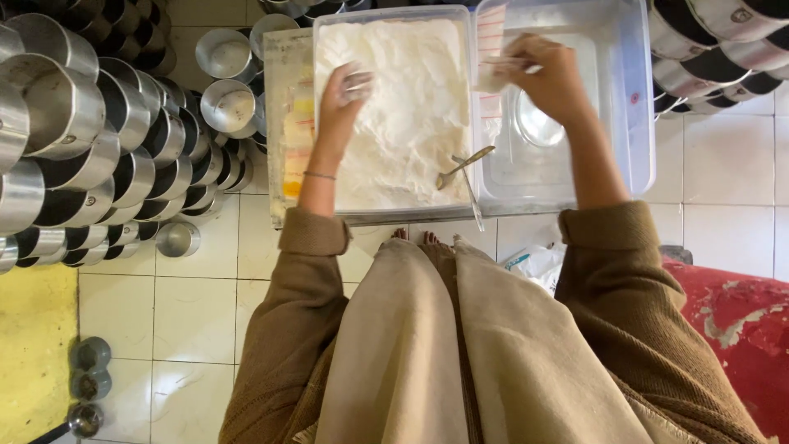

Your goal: Coating small pieces of dough or food items in flour and placing them into a separate container.

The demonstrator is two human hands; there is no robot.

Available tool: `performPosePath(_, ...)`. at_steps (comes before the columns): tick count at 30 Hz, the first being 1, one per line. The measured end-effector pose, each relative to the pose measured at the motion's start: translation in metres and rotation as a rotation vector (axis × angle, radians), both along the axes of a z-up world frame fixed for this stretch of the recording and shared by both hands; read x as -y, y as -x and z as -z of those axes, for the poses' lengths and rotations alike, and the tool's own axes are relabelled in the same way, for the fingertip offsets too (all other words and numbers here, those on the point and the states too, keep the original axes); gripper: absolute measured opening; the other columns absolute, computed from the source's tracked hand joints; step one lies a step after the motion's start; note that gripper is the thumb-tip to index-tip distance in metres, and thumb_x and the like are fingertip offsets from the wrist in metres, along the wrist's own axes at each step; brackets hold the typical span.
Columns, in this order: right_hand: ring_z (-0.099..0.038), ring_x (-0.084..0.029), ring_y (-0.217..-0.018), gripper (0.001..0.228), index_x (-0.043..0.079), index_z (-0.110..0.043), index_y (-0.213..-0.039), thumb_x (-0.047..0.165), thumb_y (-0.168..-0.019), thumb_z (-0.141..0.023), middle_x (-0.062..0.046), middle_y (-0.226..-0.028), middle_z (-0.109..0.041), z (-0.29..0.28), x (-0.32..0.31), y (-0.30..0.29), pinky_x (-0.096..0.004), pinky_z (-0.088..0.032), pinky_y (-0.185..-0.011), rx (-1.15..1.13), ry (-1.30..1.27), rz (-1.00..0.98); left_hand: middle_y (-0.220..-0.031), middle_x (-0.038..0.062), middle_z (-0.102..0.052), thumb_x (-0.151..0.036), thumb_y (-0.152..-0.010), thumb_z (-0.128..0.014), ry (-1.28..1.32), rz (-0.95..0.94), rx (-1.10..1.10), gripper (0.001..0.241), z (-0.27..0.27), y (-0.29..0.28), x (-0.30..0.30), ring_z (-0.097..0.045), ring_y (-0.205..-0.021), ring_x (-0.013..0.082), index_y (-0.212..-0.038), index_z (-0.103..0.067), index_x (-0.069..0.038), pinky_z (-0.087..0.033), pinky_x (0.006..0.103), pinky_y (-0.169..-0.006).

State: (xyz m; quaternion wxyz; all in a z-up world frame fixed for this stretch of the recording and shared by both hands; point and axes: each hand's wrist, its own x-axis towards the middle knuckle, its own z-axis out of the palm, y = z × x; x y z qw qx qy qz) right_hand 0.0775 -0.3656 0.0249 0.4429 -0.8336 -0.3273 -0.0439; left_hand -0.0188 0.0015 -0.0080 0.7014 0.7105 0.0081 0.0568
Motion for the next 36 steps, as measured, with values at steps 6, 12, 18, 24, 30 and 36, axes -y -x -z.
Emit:
performPosePath(6,-0.071,-0.018,-0.082,0.014,0.007,-0.074,-0.111,0.015,-0.101,-0.076,-0.007,-0.101,-0.077,0.003,0.044,0.038,-0.034,-0.059,-0.073,-0.237,0.282,0.191,-0.132,0.012,-0.065,-0.004,-0.098,-0.059,0.105,-0.053,-0.055,0.045,0.018,0.029,-0.035,-0.065,-0.124,0.0208,-0.143,-0.052,-0.007,-0.055,0.0367,-0.104)
performPosePath(12,-0.075,-0.013,-0.078,0.02,0.007,-0.071,-0.113,0.02,-0.097,-0.072,-0.007,-0.093,-0.078,0.048,0.033,0.056,-0.03,-0.06,-0.068,-0.522,0.382,0.118,-0.127,0.006,-0.068,-0.007,-0.103,-0.055,0.059,-0.165,-0.196,0.04,0.023,0.061,-0.044,-0.071,-0.102,0.0135,-0.142,-0.053,-0.008,-0.056,0.0249,-0.09)
performPosePath(18,-0.075,-0.014,-0.076,0.019,0.001,-0.07,-0.101,0.019,-0.097,-0.073,-0.01,-0.085,-0.077,0.056,0.014,0.056,-0.028,-0.058,-0.068,-0.651,0.266,0.104,-0.124,0.004,-0.07,-0.009,-0.104,-0.055,0.134,-0.202,-0.219,0.034,0.043,0.073,-0.038,-0.071,-0.099,0.0117,-0.138,-0.058,-0.01,-0.056,0.0238,-0.088)
performPosePath(24,-0.075,-0.014,-0.079,0.018,0.002,-0.07,-0.102,0.02,-0.098,-0.073,-0.009,-0.085,-0.077,0.068,0.009,0.042,-0.028,-0.057,-0.072,-0.603,0.307,0.104,-0.121,0.003,-0.072,-0.01,-0.104,-0.054,0.141,-0.218,-0.25,0.029,0.04,0.082,-0.024,-0.072,-0.096,0.0106,-0.132,-0.061,-0.012,-0.056,0.0237,-0.085)
performPosePath(30,-0.075,-0.018,-0.091,0.02,0.006,-0.071,-0.108,0.019,-0.093,-0.073,-0.008,-0.094,-0.078,0.073,0.011,0.032,-0.033,-0.057,-0.081,-0.573,0.395,0.084,-0.118,0.002,-0.071,-0.01,-0.105,-0.052,0.166,-0.204,-0.262,0.028,0.044,0.088,-0.02,-0.07,-0.094,0.01,-0.131,-0.062,-0.012,-0.053,0.0233,-0.082)
performPosePath(36,-0.071,-0.022,-0.096,0.025,0.01,-0.073,-0.112,0.021,-0.091,-0.078,-0.007,-0.109,-0.077,0.043,0.007,0.029,-0.039,-0.056,-0.084,-0.323,0.492,0.115,-0.116,0.002,-0.071,-0.006,-0.1,-0.052,0.217,-0.253,-0.23,0.029,0.046,0.088,-0.03,-0.07,-0.09,0.0098,-0.126,-0.062,-0.011,-0.056,0.0228,-0.081)
